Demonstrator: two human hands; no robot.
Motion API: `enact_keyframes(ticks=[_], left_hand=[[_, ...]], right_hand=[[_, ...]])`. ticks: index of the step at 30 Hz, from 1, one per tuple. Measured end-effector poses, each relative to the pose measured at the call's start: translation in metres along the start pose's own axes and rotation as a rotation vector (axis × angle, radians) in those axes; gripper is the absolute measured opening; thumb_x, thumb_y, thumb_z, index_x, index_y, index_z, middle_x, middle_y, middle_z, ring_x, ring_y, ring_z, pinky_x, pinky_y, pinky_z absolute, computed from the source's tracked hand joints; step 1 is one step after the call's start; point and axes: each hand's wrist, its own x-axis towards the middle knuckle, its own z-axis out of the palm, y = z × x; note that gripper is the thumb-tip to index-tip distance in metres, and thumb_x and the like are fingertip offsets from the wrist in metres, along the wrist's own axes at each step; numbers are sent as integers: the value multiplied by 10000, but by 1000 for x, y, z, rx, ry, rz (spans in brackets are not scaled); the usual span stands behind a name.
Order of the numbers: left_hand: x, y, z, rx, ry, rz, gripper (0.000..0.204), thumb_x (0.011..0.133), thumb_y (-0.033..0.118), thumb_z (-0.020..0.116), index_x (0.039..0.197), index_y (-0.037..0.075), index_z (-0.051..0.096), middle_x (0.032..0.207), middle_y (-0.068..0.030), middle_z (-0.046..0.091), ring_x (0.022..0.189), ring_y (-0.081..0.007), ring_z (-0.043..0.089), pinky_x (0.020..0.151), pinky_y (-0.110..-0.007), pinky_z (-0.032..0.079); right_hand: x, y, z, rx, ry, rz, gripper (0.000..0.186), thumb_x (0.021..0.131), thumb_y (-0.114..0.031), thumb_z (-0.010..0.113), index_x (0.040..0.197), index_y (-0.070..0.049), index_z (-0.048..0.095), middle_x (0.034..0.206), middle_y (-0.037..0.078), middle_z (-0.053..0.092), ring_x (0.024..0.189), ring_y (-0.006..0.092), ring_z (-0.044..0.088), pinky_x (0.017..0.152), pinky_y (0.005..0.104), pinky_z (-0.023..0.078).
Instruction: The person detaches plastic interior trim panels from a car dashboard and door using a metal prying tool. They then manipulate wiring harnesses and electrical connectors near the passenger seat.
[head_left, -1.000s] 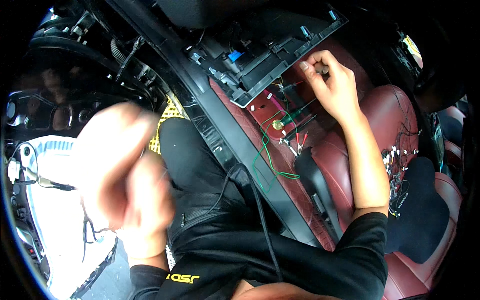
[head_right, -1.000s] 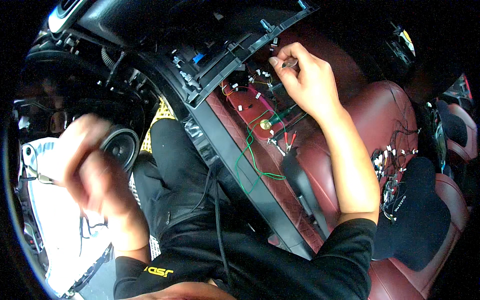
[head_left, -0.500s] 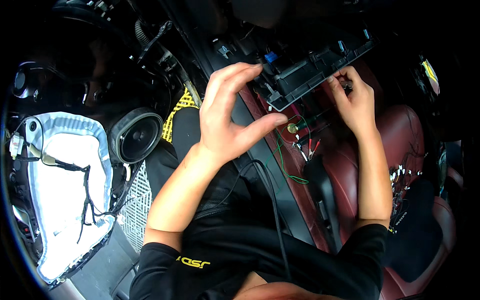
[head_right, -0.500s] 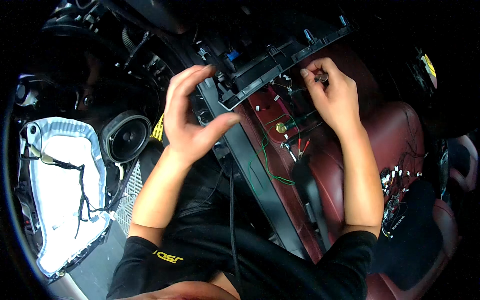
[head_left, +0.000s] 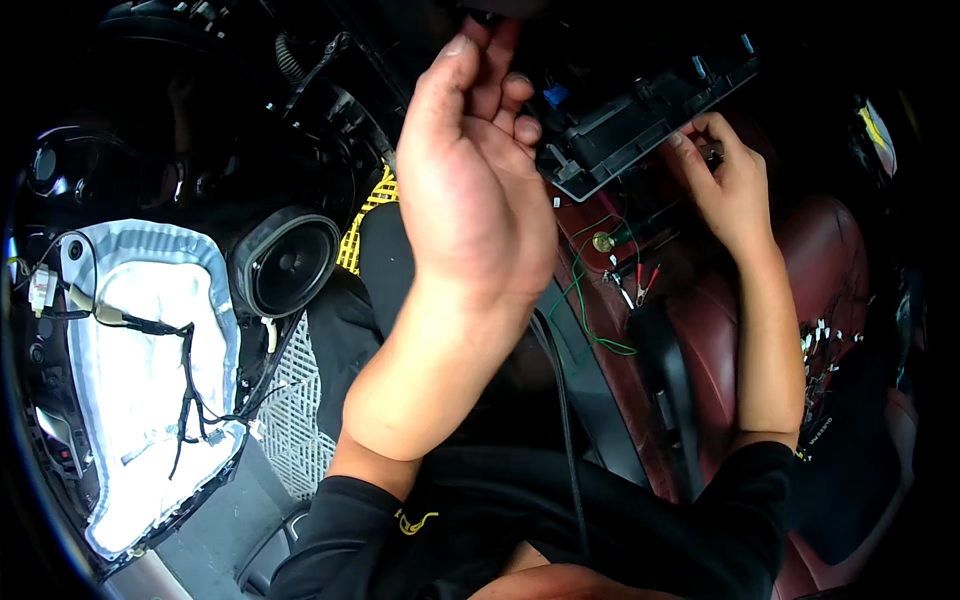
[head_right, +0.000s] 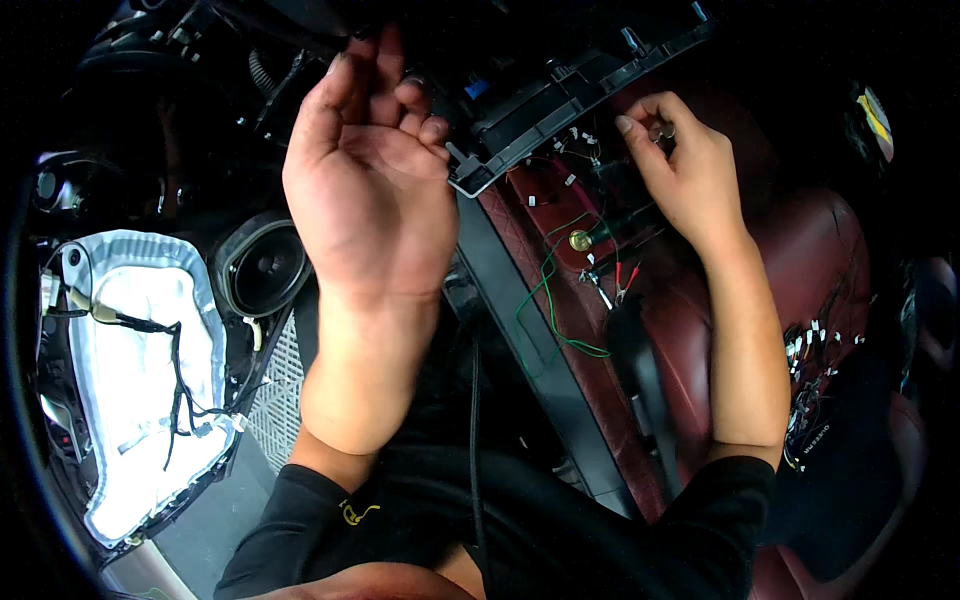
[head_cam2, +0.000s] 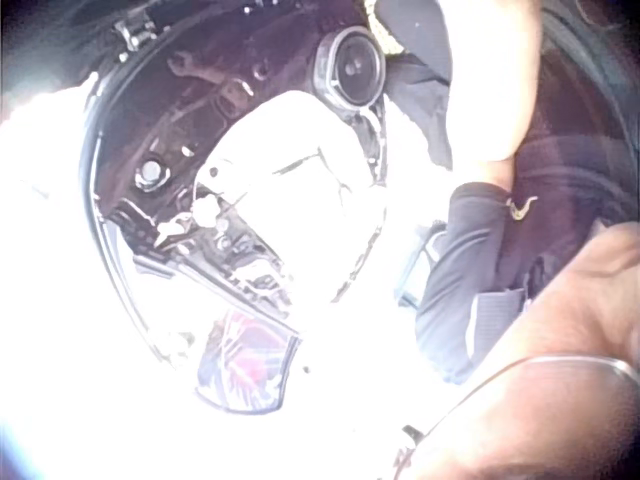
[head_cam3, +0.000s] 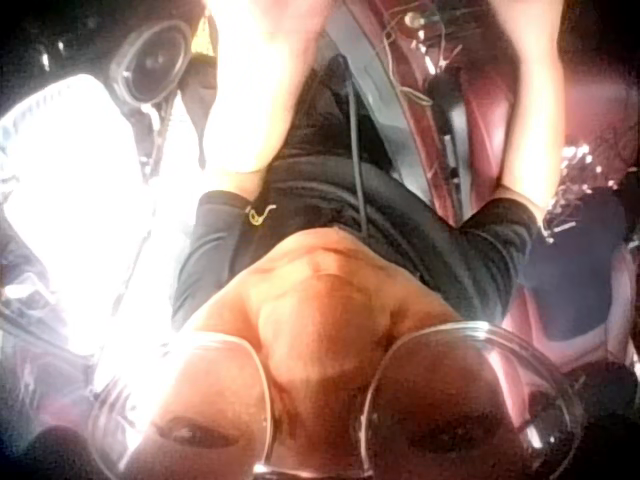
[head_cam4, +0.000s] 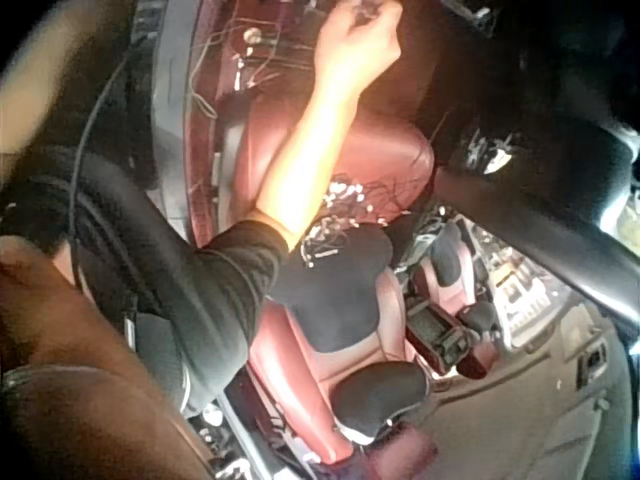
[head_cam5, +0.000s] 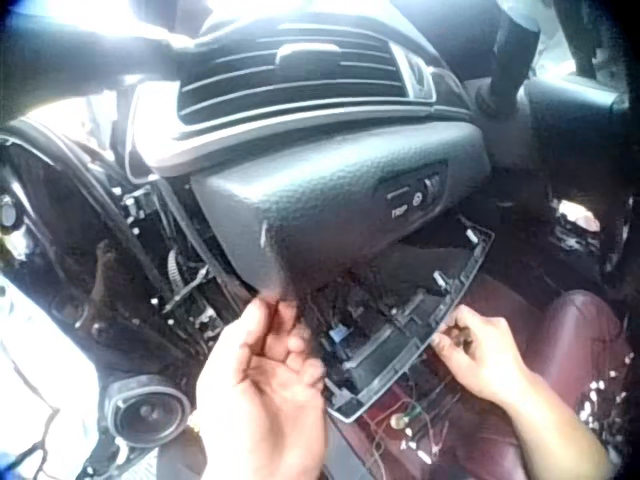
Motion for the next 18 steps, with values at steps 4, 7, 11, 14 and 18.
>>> enact_keyframes(ticks=[4,7,11,14,18], left_hand=[[9,25,-14,-358,-221,-399,299,1075,233,487,1233,42,654,1318,-74,673,770,-38,534,704,-244,392],[24,24,-36,-448,-373,-508,263,1083,202,472,1200,27,630,1338,-75,638,703,-29,538,634,-228,400],[29,35,-25,-794,-386,-689,324,1098,153,407,1232,-100,559,1310,-145,589,645,-21,558,525,-173,413],[30,26,-25,-829,-449,-683,313,1082,134,445,1245,-110,553,1306,-145,580,718,-36,578,533,-162,458],[30,21,-17,-751,-455,-650,282,1060,140,497,1241,-51,602,1278,-140,620,779,-41,573,563,-177,491]], right_hand=[[1,9,2,-14,25,-147,163,950,-178,712,1043,-53,666,872,131,737,744,271,729,689,342,556],[-1,13,6,-8,-40,-121,162,947,-182,709,1041,-60,659,890,127,739,743,293,723,684,349,555],[0,14,4,30,-34,-152,148,945,-175,700,1028,-63,652,890,131,738,706,296,705,653,371,540],[0,14,2,11,-91,-100,160,950,-168,699,1044,-46,654,885,139,734,766,297,723,679,357,546],[1,22,5,-1,-39,-169,208,934,-241,689,1051,-70,663,797,176,701,719,360,693,651,443,536]])
